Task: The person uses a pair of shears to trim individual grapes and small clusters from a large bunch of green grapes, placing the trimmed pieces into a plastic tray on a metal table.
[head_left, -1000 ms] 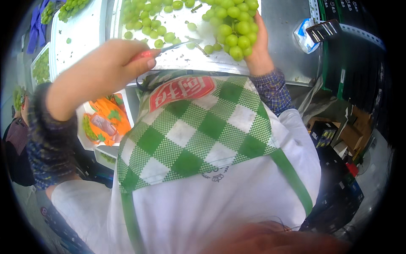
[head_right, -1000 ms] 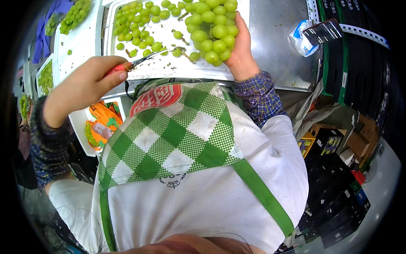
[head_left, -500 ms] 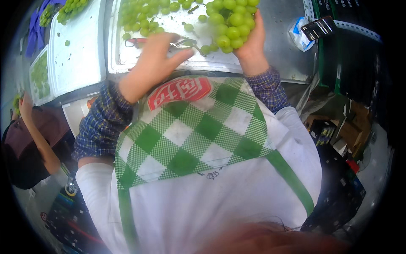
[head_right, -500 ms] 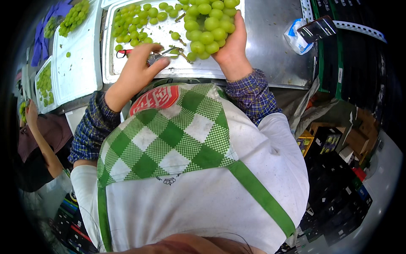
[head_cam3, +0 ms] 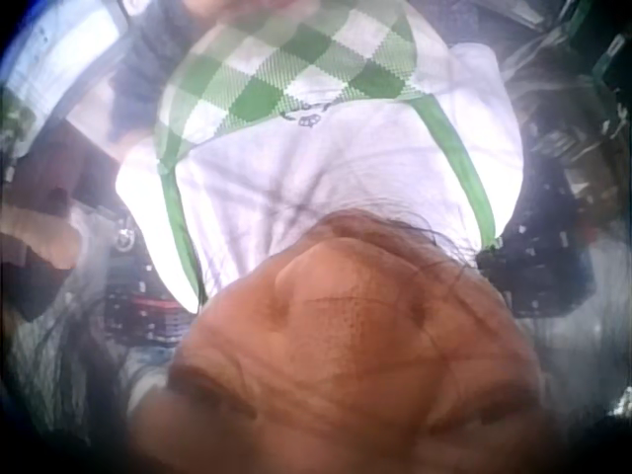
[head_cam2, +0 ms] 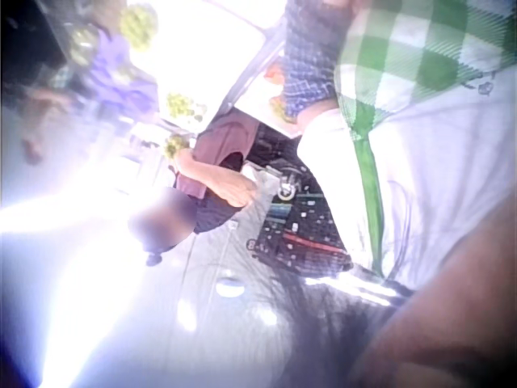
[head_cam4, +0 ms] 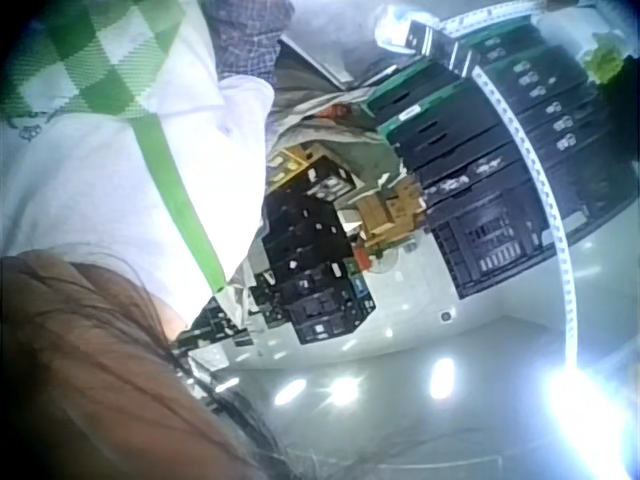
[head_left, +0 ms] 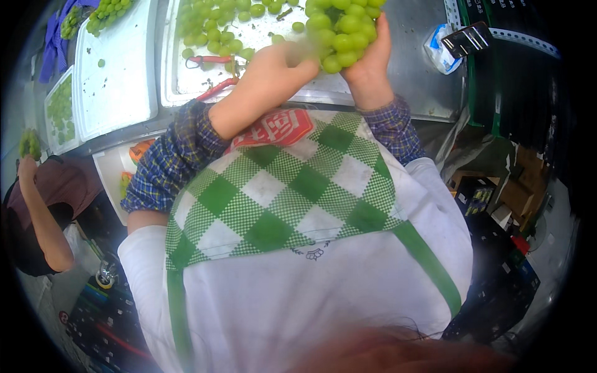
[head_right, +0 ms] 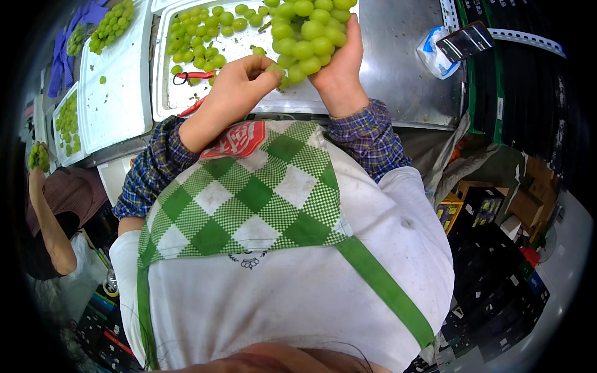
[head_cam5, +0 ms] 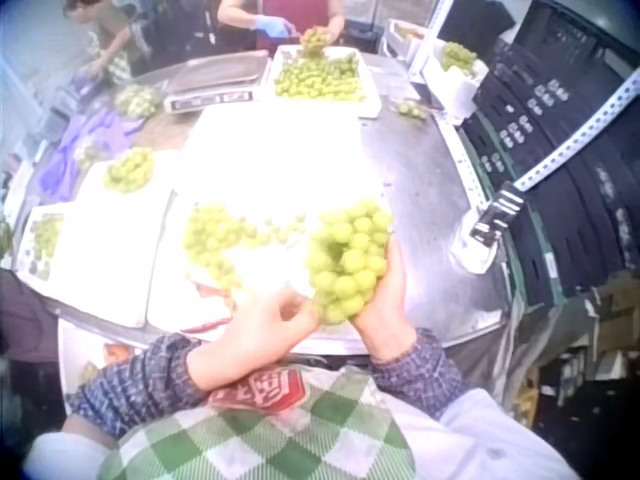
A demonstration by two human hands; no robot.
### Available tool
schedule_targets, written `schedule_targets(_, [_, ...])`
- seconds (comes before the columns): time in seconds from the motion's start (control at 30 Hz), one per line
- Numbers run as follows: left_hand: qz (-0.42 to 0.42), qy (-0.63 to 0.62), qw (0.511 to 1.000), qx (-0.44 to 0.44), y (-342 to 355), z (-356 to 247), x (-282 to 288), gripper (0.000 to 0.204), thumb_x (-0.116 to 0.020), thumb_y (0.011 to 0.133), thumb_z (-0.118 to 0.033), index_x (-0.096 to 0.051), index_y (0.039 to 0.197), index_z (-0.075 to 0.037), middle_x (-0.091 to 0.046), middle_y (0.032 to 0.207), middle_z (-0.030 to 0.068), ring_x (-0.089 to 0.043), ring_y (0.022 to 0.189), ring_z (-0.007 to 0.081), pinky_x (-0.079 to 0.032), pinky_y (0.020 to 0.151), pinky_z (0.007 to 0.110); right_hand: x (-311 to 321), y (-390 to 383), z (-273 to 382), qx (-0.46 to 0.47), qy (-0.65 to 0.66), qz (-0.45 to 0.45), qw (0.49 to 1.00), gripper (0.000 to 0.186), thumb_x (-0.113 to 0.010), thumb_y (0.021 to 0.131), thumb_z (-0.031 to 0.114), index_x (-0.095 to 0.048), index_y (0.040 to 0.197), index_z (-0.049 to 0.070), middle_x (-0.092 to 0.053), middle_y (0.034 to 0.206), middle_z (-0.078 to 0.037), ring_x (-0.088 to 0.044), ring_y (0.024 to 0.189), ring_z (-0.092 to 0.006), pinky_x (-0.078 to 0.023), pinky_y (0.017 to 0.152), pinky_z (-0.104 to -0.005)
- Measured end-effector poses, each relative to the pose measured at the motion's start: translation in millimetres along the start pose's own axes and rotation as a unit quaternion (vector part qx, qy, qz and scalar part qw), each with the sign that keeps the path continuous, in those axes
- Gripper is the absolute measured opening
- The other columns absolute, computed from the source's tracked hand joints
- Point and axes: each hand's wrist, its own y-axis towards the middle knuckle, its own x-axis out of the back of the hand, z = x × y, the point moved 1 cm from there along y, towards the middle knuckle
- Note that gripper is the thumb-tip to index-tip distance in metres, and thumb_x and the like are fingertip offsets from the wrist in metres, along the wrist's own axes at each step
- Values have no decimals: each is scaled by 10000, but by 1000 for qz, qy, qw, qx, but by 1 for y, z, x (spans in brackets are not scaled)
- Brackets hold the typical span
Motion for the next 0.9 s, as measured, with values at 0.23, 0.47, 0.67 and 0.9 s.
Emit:
schedule_targets(0.23, [-85, 85, 991, -52, 3, 15, 13, 476, -614, 915, -320, -568, 1284, -23, -606, 1237, 123, -569, 1098, 225, -515, 848, 341, 1, -1, -2, -38, 29, 10, 999, 439, -395, 1022, 436, -587, 1252, 115, -635, 1226, -86, -603, 1121, -272, -487, 983, -421])
schedule_targets(0.47, [157, -399, 899, 89, 5, -17, -2, 707, -588, 948, -525, -438, 1399, -1, -527, 1318, 198, -605, 1106, 295, -570, 853, 408, -14, -5, -8, 37, -11, -8, 999, 450, -389, 1031, 447, -576, 1272, 115, -635, 1230, -80, -614, 1118, -253, -492, 987, -396])
schedule_targets(0.67, [110, -413, 902, 59, 11, -22, -6, 569, -628, 966, -271, -404, 1321, 112, -540, 1286, 209, -613, 1125, 302, -576, 911, 404, -25, -7, -6, 55, -31, 14, 998, 447, -402, 1037, 438, -570, 1289, 109, -635, 1238, -79, -622, 1113, -242, -496, 985, -380])
schedule_targets(0.9, [114, -448, 885, 46, 6, -20, -6, 488, -513, 978, -147, -370, 1351, 134, -508, 1325, 251, -595, 1160, 354, -536, 990, 440, -22, -7, -7, 64, -36, -9, 997, 420, -399, 1041, 411, -577, 1272, 110, -638, 1226, -74, -620, 1102, -232, -495, 980, -371])
